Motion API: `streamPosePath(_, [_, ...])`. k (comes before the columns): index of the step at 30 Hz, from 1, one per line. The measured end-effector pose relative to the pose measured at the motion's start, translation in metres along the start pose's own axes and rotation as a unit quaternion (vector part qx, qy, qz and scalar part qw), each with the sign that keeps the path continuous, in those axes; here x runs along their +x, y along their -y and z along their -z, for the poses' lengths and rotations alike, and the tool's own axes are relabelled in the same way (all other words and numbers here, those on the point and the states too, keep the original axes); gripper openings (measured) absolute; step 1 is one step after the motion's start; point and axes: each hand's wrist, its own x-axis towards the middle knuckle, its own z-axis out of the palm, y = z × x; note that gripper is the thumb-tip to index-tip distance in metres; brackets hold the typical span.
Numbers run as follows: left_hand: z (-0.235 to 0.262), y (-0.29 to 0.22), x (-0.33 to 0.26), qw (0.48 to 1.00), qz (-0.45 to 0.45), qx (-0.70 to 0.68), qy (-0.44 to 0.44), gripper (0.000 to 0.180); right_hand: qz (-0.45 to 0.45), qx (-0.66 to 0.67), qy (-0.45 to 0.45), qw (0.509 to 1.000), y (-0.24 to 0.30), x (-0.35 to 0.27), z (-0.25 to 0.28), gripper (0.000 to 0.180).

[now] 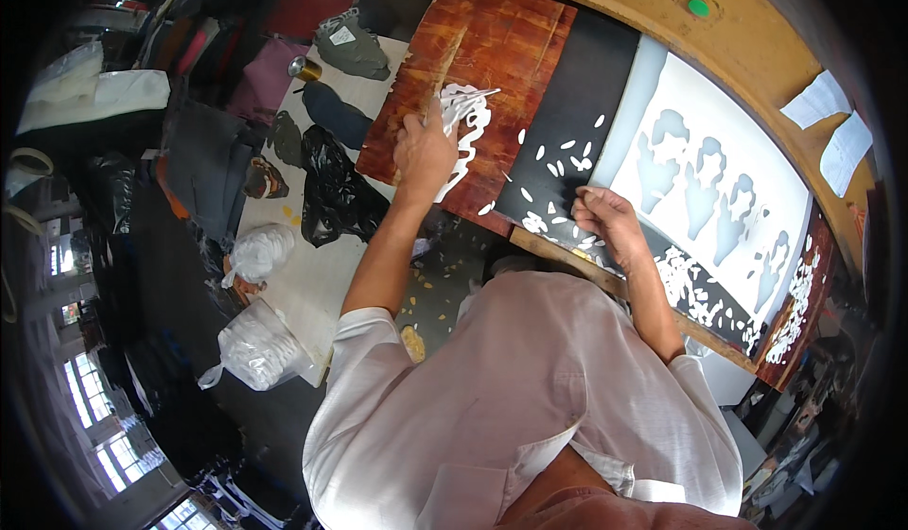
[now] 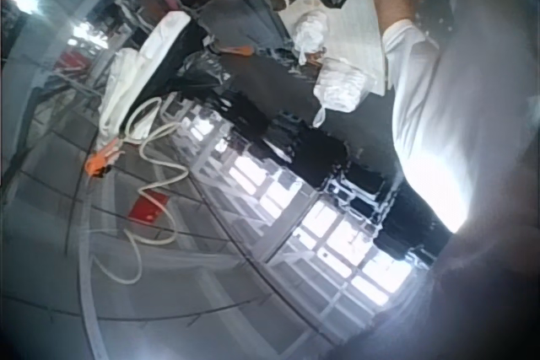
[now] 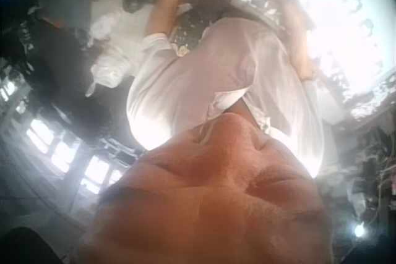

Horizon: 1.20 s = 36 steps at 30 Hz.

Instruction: The person repeatedly picks up white paper cutouts from a light table, aligns them with a template, and places them on a wooden board. They handle multiple cutouts one at a time, occasionally adjusting their positions before setting them down.

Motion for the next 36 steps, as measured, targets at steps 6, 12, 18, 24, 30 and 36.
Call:
streamPosePath(6, [0.074,-0.051,-0.008,0.716,0.116,-0.612,0.315,0.046,0.031,0.099,0.117,0.988,0.017,0.038,-0.056,0.07])
streamPosePath(12, [0.049,-0.075,-0.068,0.566,0.113,-0.7,0.42,0.044,0.004,0.363,0.185,0.913,0.034,0.06,-0.067,0.081])
streamPosePath(18, [0.005,-0.064,-0.088,0.399,0.194,-0.762,0.473,0.049,0.071,0.321,0.241,0.913,0.046,0.059,-0.059,0.055])
streamPosePath(24, [-0.018,-0.072,-0.108,0.497,0.182,-0.751,0.395,0.048,0.034,0.261,0.092,0.96,0.025,0.051,-0.051,0.043])
streamPosePath(30, [-0.022,-0.074,-0.131,0.482,0.17,-0.757,0.408,0.043,-0.033,0.106,0.059,0.992,0.012,0.015,-0.021,0.044])
streamPosePath(36, [-0.028,-0.082,-0.143,0.468,0.164,-0.774,0.394,0.04,-0.087,0.164,0.126,0.974,0.001,-0.014,-0.019,0.049])
